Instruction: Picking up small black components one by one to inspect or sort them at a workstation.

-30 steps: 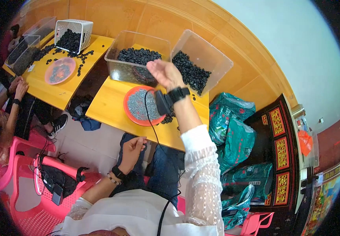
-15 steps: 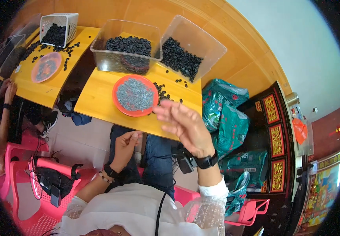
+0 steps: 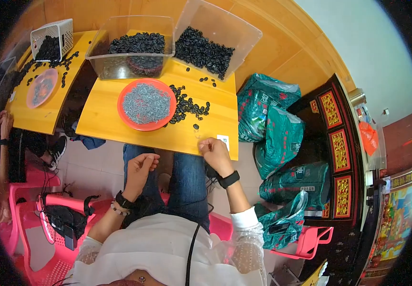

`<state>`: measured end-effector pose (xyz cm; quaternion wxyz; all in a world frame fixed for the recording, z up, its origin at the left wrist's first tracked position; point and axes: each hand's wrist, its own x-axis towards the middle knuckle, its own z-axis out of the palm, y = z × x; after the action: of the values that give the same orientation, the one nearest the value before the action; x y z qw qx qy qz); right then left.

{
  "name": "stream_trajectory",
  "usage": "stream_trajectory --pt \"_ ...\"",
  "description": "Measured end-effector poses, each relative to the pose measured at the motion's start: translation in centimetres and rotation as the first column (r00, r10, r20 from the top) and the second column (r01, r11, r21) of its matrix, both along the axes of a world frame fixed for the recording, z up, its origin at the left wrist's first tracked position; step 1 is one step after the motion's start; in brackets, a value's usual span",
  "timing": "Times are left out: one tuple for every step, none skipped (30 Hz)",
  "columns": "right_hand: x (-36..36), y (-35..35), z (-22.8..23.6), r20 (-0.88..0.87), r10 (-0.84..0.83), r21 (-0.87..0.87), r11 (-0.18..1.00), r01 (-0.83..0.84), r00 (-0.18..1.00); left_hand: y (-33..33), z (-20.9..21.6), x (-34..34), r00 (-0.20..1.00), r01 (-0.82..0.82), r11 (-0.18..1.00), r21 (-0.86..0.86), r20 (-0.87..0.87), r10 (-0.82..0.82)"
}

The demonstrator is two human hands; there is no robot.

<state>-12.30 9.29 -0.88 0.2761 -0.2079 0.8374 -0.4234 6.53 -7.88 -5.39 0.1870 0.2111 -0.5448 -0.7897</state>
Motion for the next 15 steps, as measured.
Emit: stream_trajectory --pt "-0.3 -0.1 -0.1 -0.236 0.033 0.093 0.996 -0.012 0.971 0.1 -0.1 0.0 1.0 0.003 1.0 -0.003 0.006 -0.003" --pt "-0.5 -0.2 -0.1 -0.454 0.086 0.187 0.982 0.0 0.887 0.1 -0.4 -0.1 1.0 0.01 1.0 -0.013 0.019 -0.01" --pt "-0.7 -0.3 -0.1 -0.45 0.083 0.185 0.983 0.002 0.889 0.1 -0.6 -0.2 0.999 0.017 1.0 -0.022 0.033 -0.016" --pt "-0.7 -0.5 0.0 -0.461 0.054 0.189 0.981 0.039 0.886 0.1 -0.9 -0.3 0.999 0.02 1.0 -0.023 0.038 -0.02" --pt "-0.9 -0.6 0.2 -0.472 0.025 0.193 0.978 0.075 0.881 0.1 -1.1 -0.3 0.999 0.029 0.999 -0.023 0.04 -0.028" --pt "-1.2 -0.5 0.1 -0.468 0.022 0.194 0.978 0.078 0.884 0.1 -1.2 -0.4 0.998 0.037 0.999 -0.023 0.042 -0.036" --pt "-1.7 -0.6 -0.1 -0.467 0.03 0.183 0.981 0.063 0.884 0.2 -1.3 -0.4 0.998 0.04 0.999 -0.023 0.047 -0.039" --pt "-2.2 -0.6 -0.3 -0.468 0.037 0.173 0.984 0.05 0.883 0.2 -1.3 -0.5 0.997 0.053 0.998 -0.033 0.063 -0.051" --pt "-2.7 -0.7 -0.5 -0.466 0.035 0.175 0.983 0.053 0.884 0.3 -1.3 -0.6 0.995 0.066 0.997 -0.042 0.078 -0.063" --pt "-3.3 -1.1 -0.8 -0.472 0.03 0.144 0.989 0.044 0.881 0.4 -1.4 -0.6 0.995 0.069 0.997 -0.04 0.08 -0.066" --pt "-3.9 -1.3 -0.9 -0.476 0.019 0.105 0.994 0.036 0.88 0.5 -1.5 -0.8 0.993 0.087 0.995 -0.048 0.086 -0.083" --pt "-4.4 -1.4 -0.9 -0.472 0.012 0.099 0.994 0.039 0.882 0.6 -1.5 -0.9 0.991 0.105 0.993 -0.056 0.092 -0.099" --pt "-4.9 -1.6 -0.9 -0.493 0.023 0.11 0.993 0.036 0.87 0.8 -1.6 -0.9 0.99 0.108 0.992 -0.062 0.097 -0.102" --pt "-5.3 -1.9 -0.9 -0.517 0.038 0.128 0.991 0.033 0.855 0.8 -1.7 -0.9 0.988 0.122 0.99 -0.068 0.106 -0.115" --pt "-5.7 -2.2 -0.8 -0.516 0.037 0.126 0.991 0.034 0.856 0.8 -1.8 -1.0 0.985 0.136 0.988 -0.074 0.116 -0.127"
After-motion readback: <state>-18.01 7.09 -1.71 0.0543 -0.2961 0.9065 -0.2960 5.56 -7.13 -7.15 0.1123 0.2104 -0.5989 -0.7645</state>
